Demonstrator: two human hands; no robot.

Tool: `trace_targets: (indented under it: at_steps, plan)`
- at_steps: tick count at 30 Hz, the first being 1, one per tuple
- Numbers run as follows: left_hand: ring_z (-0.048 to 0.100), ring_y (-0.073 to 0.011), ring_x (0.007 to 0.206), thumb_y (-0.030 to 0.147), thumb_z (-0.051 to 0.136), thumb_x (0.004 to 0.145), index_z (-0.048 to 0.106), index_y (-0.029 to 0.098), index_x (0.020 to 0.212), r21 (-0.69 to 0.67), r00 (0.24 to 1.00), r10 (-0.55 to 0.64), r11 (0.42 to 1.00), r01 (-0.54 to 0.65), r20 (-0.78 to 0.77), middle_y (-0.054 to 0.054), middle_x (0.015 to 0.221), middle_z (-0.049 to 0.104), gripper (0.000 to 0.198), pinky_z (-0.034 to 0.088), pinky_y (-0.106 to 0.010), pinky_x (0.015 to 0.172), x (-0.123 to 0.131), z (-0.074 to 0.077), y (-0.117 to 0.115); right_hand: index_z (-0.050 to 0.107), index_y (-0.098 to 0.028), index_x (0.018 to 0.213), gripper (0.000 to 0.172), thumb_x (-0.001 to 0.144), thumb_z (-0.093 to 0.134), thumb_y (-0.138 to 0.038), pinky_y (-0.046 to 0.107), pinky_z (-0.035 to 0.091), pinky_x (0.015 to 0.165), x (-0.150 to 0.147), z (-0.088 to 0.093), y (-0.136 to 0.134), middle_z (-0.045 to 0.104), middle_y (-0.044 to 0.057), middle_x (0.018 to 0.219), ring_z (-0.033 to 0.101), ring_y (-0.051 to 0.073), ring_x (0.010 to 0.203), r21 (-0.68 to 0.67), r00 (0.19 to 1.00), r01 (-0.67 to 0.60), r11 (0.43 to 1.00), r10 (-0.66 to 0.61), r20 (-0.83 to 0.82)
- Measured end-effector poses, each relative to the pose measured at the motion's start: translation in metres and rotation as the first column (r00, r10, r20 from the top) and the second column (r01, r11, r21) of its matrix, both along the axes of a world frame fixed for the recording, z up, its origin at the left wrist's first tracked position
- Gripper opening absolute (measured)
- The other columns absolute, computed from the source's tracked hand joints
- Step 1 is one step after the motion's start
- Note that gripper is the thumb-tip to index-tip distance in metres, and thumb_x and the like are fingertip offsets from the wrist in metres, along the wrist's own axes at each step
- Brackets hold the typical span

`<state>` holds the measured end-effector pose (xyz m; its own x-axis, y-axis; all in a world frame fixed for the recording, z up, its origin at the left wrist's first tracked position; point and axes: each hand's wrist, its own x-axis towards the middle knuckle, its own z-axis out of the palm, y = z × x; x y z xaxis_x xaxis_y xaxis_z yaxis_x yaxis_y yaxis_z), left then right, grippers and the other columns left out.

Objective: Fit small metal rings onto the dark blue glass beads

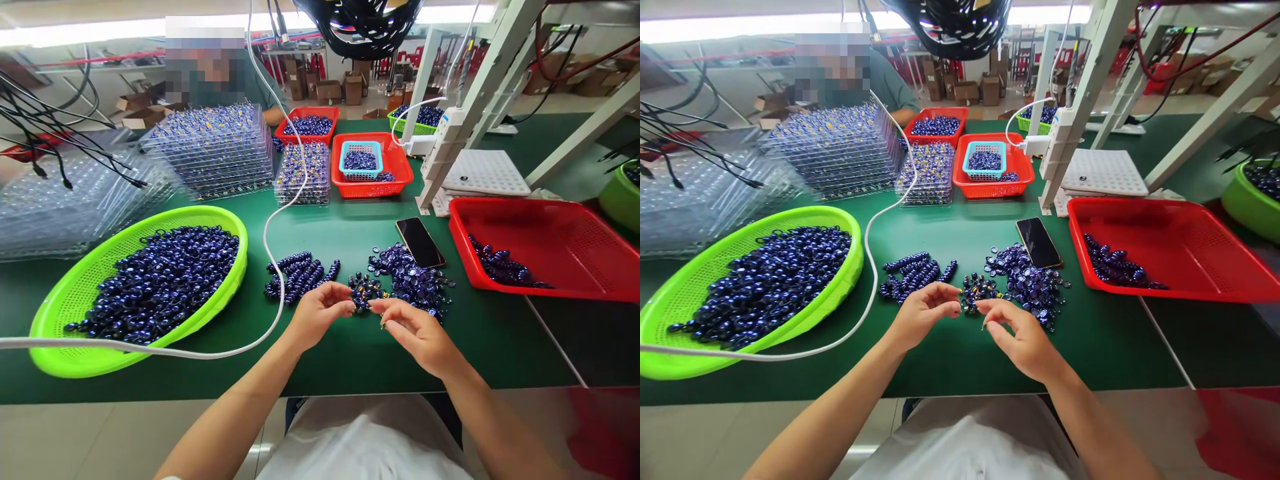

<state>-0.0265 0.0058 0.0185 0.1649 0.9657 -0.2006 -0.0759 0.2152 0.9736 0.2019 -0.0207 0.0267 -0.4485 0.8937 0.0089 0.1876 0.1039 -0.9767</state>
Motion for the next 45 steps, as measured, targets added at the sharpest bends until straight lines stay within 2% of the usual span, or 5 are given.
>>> trace_targets:
  at_steps: [5,12,25,33,45]
  plan:
    - [0.069,-0.0127,0.066,0.019,0.085,0.065,0.069,0.013,0.091,-0.028,0.959,-0.025,0.999,0.034,0.283,-0.001,0.078,0.071,0.032,0.057,-0.026,0.067,0.014,0.017,-0.005,0.06,-0.025,0.098,0.012,0.094,0.052,-0.016,0.043,0.044,0.107,-0.007,0.013,-0.003,0.06,0.007,0.135,0.056,0.021,0.126,0.282,0.999,0.033,0.959,-0.042,0.025]
    - [0.068,-0.0118,0.069,0.015,0.084,0.067,0.069,0.016,0.09,0.004,0.931,0.064,0.998,-0.07,0.358,0.0,0.081,0.072,0.027,0.055,-0.022,0.063,0.033,0.018,0.009,0.057,-0.024,0.106,0.03,0.086,0.053,-0.002,0.043,0.051,0.099,-0.02,0.01,0.0,0.064,0.008,0.126,0.059,0.022,0.119,0.616,0.989,0.119,0.779,-0.148,-0.005]
    - [0.066,-0.014,0.075,0.02,0.083,0.069,0.076,0.017,0.09,0.035,0.97,0.012,0.999,-0.021,0.242,-0.003,0.081,0.073,0.022,0.055,-0.024,0.07,0.037,-0.001,0.013,0.057,-0.026,0.107,0.03,0.086,0.054,-0.004,0.045,0.051,0.101,-0.014,-0.005,0.006,0.066,0.007,0.123,0.061,0.023,0.119,0.542,0.981,0.171,0.823,-0.192,-0.017]
    - [0.066,-0.0171,0.083,0.024,0.08,0.074,0.074,0.016,0.095,0.033,0.963,-0.131,0.991,0.127,0.237,-0.006,0.092,0.072,0.024,0.057,-0.029,0.076,0.032,0.0,0.011,0.058,-0.027,0.104,0.024,0.089,0.054,-0.008,0.042,0.054,0.096,-0.012,-0.007,0.003,0.067,0.007,0.121,0.063,0.023,0.114,0.435,0.984,0.171,0.884,-0.177,-0.026]
    - [0.067,-0.0177,0.081,0.025,0.07,0.084,0.072,0.015,0.093,0.189,0.99,-0.12,0.977,0.103,0.079,-0.008,0.089,0.07,0.014,0.058,-0.03,0.076,0.038,-0.004,0.005,0.062,-0.026,0.104,0.016,0.094,0.054,-0.017,0.04,0.056,0.095,-0.016,-0.014,0.002,0.069,0.007,0.118,0.065,0.022,0.114,0.272,0.948,0.317,0.909,-0.294,-0.123]
